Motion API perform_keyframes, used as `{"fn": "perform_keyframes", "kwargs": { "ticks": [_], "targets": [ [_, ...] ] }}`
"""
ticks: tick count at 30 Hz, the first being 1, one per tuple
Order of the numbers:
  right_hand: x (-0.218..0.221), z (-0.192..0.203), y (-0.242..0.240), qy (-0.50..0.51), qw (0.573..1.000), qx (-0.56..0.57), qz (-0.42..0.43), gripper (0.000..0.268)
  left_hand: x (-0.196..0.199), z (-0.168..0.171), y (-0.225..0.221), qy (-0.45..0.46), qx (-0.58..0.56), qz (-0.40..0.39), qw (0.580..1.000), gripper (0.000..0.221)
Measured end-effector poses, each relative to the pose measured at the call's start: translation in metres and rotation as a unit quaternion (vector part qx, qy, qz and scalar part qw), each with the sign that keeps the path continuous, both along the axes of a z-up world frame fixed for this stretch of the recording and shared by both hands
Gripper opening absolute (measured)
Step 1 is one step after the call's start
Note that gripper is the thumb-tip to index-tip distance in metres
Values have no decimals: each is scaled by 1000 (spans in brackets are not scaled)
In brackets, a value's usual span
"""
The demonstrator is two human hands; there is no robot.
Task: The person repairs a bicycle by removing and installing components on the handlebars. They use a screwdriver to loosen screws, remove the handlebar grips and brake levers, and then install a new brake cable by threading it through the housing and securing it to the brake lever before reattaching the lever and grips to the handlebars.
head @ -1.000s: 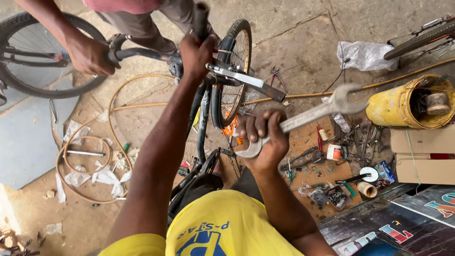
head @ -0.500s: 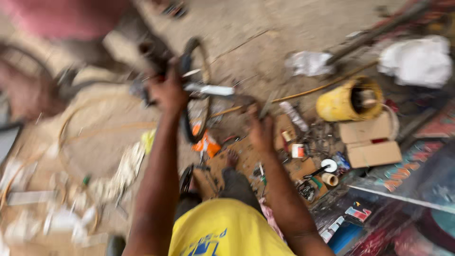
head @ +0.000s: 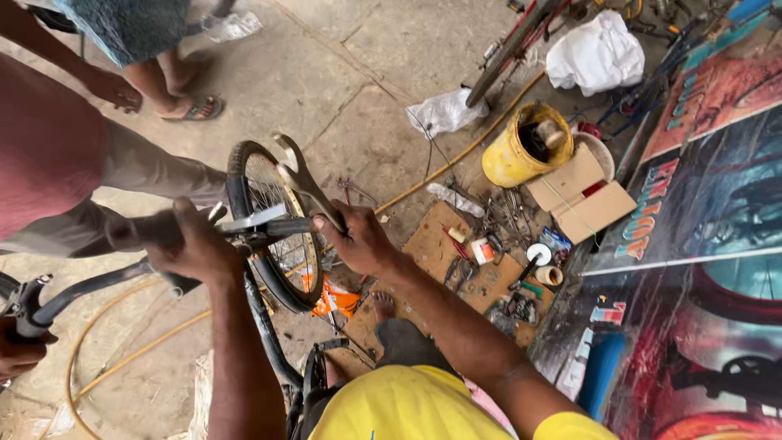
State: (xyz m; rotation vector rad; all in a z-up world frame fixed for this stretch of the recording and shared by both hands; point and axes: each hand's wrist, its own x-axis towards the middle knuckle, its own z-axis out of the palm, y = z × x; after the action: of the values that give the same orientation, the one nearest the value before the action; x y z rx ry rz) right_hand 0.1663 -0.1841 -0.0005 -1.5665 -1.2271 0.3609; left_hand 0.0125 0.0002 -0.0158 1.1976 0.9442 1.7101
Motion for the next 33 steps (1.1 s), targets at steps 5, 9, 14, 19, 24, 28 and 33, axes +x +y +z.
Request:
{"fn": "perform_keyframes", "kwargs": {
  "ticks": [5,9,14,19,24,28,33],
  "targets": [
    [-7,-9,-20,-14,998,45,31,20,29,39,35,402,-149,-185,884,35],
    [-15,-7,-22,17,999,-21,-29,24,66,28,48,722,-185,-266,611,47],
    [-19,-23,-26,12,998,-29,-48,26,55,6,61,658,-58,-212,720,51],
    [-28,-103,-53,199,973,62,-97,19,20,-9,60,190,-204,-111,954,31],
    [-23,-123,-94,273,940,-39,-203,24,19,-15,70,290,-218,-294,884,22],
    [-36,-109,-86,416,904,-7,-97,20,40,13,48,447,-154,-331,816,37],
    [-61,-106,-58,468,874,121,-49,18,46,25,40,437,-144,-352,815,41]
  ]
}}
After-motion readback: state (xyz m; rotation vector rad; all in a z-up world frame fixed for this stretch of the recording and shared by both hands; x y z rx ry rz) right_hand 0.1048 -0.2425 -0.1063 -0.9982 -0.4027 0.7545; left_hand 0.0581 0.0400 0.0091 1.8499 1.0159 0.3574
